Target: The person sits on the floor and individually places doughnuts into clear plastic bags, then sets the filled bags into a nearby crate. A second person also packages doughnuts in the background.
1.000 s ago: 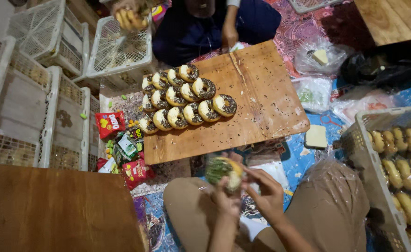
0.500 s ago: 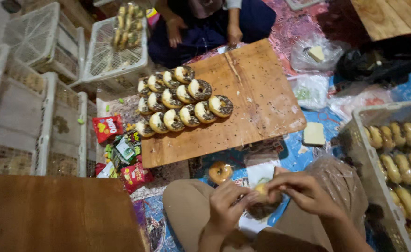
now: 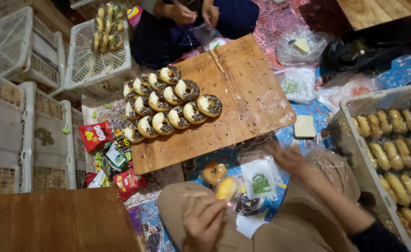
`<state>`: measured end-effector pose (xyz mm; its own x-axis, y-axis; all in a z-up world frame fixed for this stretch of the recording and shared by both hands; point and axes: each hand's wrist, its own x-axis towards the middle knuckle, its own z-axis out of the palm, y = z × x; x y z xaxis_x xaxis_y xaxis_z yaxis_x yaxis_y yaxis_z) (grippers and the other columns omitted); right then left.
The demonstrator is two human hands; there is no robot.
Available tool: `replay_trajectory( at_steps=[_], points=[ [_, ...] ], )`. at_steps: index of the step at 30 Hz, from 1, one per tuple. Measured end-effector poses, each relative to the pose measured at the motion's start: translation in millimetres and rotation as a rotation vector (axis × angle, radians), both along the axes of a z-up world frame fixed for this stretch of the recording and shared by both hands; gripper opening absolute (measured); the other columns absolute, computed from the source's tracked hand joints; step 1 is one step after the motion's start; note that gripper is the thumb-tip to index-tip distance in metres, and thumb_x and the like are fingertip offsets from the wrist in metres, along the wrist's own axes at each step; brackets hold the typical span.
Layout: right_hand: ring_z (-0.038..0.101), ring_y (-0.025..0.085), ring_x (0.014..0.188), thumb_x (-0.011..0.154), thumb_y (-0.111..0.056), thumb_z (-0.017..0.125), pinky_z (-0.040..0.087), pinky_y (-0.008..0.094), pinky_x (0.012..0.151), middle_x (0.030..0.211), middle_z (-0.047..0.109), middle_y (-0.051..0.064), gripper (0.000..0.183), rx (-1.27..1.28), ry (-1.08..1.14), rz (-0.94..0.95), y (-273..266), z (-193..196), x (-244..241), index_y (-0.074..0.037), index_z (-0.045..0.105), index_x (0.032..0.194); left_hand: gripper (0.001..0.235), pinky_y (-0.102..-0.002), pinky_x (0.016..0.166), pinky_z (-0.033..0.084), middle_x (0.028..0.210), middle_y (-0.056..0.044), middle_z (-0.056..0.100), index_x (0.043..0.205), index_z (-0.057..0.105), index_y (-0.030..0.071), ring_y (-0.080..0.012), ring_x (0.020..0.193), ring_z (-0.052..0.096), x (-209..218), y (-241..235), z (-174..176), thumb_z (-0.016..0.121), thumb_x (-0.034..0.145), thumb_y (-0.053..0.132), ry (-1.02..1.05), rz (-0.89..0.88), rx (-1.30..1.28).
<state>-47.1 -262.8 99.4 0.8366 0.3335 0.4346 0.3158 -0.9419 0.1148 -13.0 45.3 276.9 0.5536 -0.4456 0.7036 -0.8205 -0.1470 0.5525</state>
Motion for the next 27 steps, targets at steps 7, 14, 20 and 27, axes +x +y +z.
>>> replay_trajectory(
  at_steps=[7, 14, 20, 27],
  points=[
    [0.038, 0.038, 0.147, 0.091, -0.026, 0.074, 0.027, 0.05, 0.119, 0.159, 0.041, 0.019, 0.066, 0.997, 0.726, 0.499, 38, 4, 31, 0.002, 0.051, 0.147, 0.014, -0.034, 0.077, 0.055, 0.086, -0.008, 0.072, 0.098, 0.067, 0.001, -0.0225, 0.088, 0.064, 32, -4, -63, 0.06, 0.104, 0.01, 0.575, 0.281, -0.115],
    [0.06, 0.021, 0.107, 0.091, -0.014, 0.077, 0.049, 0.034, 0.091, 0.109, 0.066, 0.01, 0.021, 1.745, 0.308, 0.039, 179, -73, 26, -0.001, 0.074, 0.075, 0.013, -0.023, 0.065, 0.055, 0.084, -0.003, 0.077, 0.093, 0.074, 0.002, -0.0088, 0.076, 0.073, 33, 79, -182, 0.071, 0.09, 0.015, 0.863, 0.529, -0.102],
    [0.074, 0.021, 0.072, 0.077, -0.004, 0.069, 0.062, 0.037, 0.076, 0.07, 0.075, 0.013, 0.009, 2.079, 0.982, -0.281, 213, -173, -59, -0.001, 0.072, 0.069, 0.028, -0.028, 0.057, 0.05, 0.062, -0.007, 0.07, 0.078, 0.069, 0.001, -0.0111, 0.056, 0.064, -27, 128, -241, 0.078, 0.084, 0.027, 0.906, 0.724, 0.361],
    [0.066, 0.039, 0.088, 0.051, -0.028, 0.076, 0.051, 0.05, 0.072, 0.092, 0.073, 0.014, 0.049, 0.559, 0.354, -0.331, 39, -205, 22, -0.005, 0.074, 0.094, 0.032, -0.032, 0.058, 0.049, 0.063, -0.008, 0.065, 0.077, 0.062, 0.0, -0.0127, 0.06, 0.058, 79, 67, -257, 0.078, 0.088, 0.026, 0.825, 0.592, 0.18]
  ],
)
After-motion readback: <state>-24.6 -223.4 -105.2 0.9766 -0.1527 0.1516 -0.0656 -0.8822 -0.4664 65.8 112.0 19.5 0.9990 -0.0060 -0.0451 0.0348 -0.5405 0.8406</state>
